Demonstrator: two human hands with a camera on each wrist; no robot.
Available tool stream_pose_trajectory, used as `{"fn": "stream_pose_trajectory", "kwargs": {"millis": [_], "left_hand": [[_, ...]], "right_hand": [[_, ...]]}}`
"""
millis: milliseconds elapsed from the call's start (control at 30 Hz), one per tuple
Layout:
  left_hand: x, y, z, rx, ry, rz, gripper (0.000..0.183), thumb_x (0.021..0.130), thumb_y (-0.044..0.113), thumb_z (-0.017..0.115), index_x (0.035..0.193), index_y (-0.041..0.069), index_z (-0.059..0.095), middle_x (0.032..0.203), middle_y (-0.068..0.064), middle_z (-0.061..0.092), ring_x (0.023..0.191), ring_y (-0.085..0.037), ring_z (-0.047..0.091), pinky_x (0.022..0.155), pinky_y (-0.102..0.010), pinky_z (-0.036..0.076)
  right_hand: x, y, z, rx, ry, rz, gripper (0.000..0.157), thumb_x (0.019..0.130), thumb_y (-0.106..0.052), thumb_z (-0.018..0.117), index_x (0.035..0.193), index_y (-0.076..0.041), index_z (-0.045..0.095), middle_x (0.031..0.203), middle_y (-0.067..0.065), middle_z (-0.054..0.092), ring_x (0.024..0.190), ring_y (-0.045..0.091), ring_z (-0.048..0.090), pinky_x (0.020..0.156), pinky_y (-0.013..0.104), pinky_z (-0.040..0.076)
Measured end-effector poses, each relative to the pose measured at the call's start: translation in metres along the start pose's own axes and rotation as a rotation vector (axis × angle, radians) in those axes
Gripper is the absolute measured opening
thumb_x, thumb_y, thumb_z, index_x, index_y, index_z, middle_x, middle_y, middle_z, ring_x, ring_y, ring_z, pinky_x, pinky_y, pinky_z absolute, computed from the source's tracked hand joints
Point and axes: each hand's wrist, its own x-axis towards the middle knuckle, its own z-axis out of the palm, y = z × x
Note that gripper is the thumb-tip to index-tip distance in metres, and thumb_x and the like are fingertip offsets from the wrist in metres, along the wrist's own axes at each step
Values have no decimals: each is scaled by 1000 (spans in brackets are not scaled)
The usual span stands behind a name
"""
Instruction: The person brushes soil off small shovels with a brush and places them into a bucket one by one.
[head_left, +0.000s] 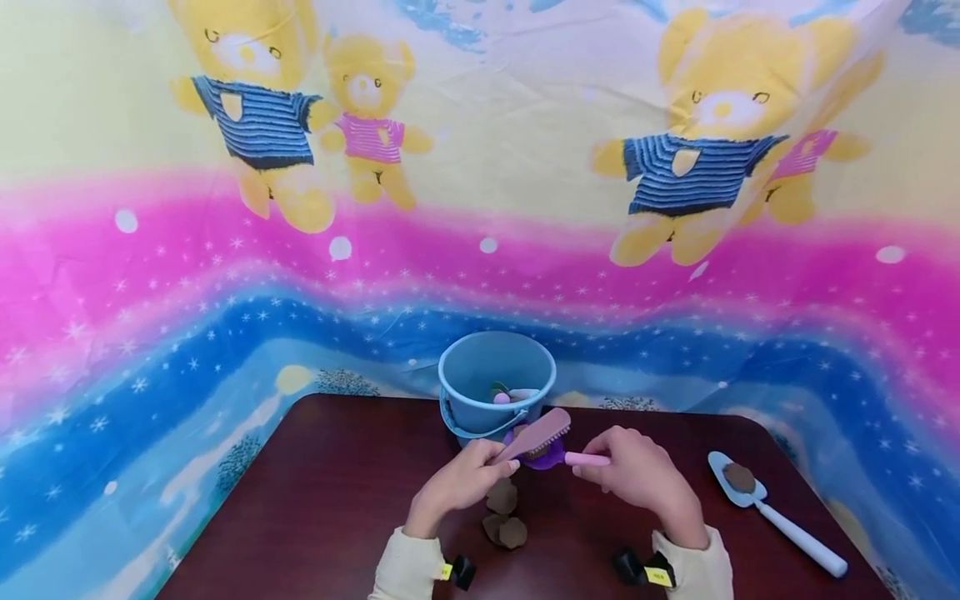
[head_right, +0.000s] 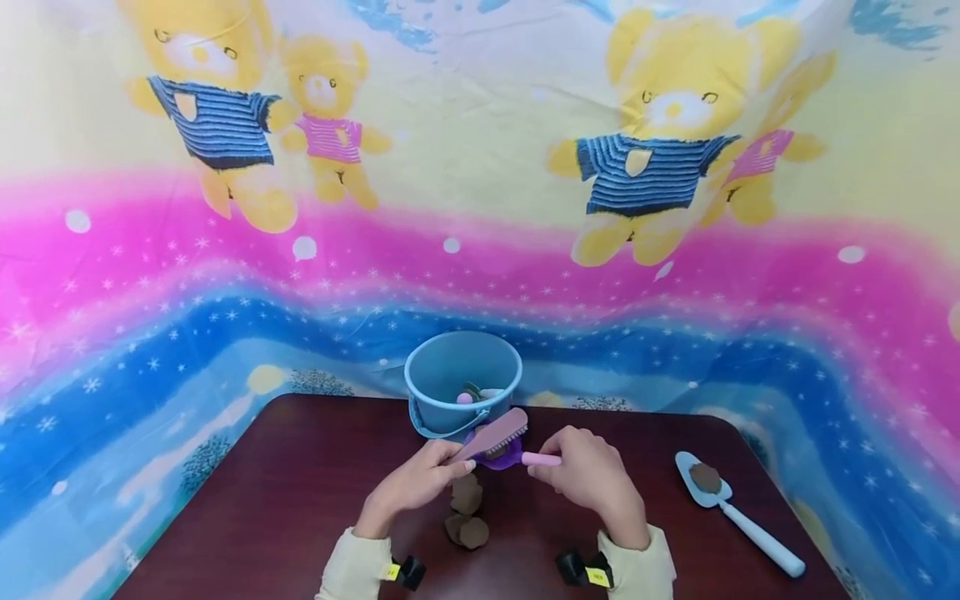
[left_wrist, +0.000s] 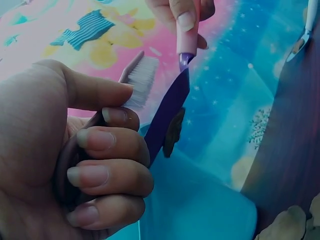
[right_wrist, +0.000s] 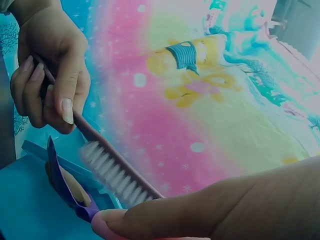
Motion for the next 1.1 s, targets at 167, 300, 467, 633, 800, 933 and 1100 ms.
{"fn": "stream_pose_trajectory", "kwargs": {"millis": [167, 300, 467, 633, 800, 933, 1100], "left_hand": [[0, 2, 5, 19, -18, 2, 30, 104, 26, 56, 77, 12, 56, 60, 4, 39, 49, -10, 36, 48, -24, 33], [1, 3, 8, 44, -35, 0, 31, 103, 26, 57, 75, 13, 56, 58, 5, 38, 47, -8, 35, 46, -24, 31], [3, 4, 12, 73, -58, -10, 31, 103, 25, 58, 78, 6, 58, 57, 6, 39, 46, -7, 34, 45, -23, 31], [3, 6, 12, 129, -58, -36, 30, 102, 23, 59, 78, 6, 59, 57, 6, 40, 47, -7, 36, 46, -23, 33], [2, 8, 10, 164, -71, -60, 28, 101, 23, 59, 76, 10, 58, 57, 6, 41, 48, -7, 37, 48, -23, 33], [-1, 7, 6, 159, -74, -75, 28, 101, 24, 59, 77, 11, 60, 58, 6, 41, 49, -8, 38, 48, -23, 34], [-4, 6, -3, 169, -52, -71, 28, 101, 23, 59, 77, 10, 60, 59, 6, 41, 51, -8, 38, 51, -23, 34]], "right_hand": [[-1, 1, 2, -5, 13, 0, 17, 87, -43, 78, 87, -26, 79, 61, -4, 60, 58, 15, 56, 56, 35, 43], [-4, 1, 0, 4, 17, 6, 19, 87, -45, 78, 87, -26, 79, 60, -4, 59, 57, 15, 55, 56, 35, 43], [-5, 3, -5, 6, 19, 8, 23, 87, -47, 78, 91, -24, 81, 61, -4, 60, 58, 16, 55, 57, 35, 44], [-6, 5, -8, -3, 9, 8, 25, 86, -48, 78, 90, -24, 81, 62, -4, 61, 59, 15, 56, 58, 35, 45], [-7, 8, -10, 2, -10, 12, 23, 87, -47, 77, 87, -25, 80, 63, -2, 62, 60, 16, 56, 57, 35, 44], [-9, 11, -13, 1, -23, 9, 20, 87, -48, 77, 84, -28, 80, 63, -2, 62, 60, 15, 56, 58, 35, 44], [-11, 16, -17, -13, -21, -15, 19, 87, -50, 76, 83, -31, 79, 61, -5, 61, 61, 14, 57, 57, 35, 43]]}}
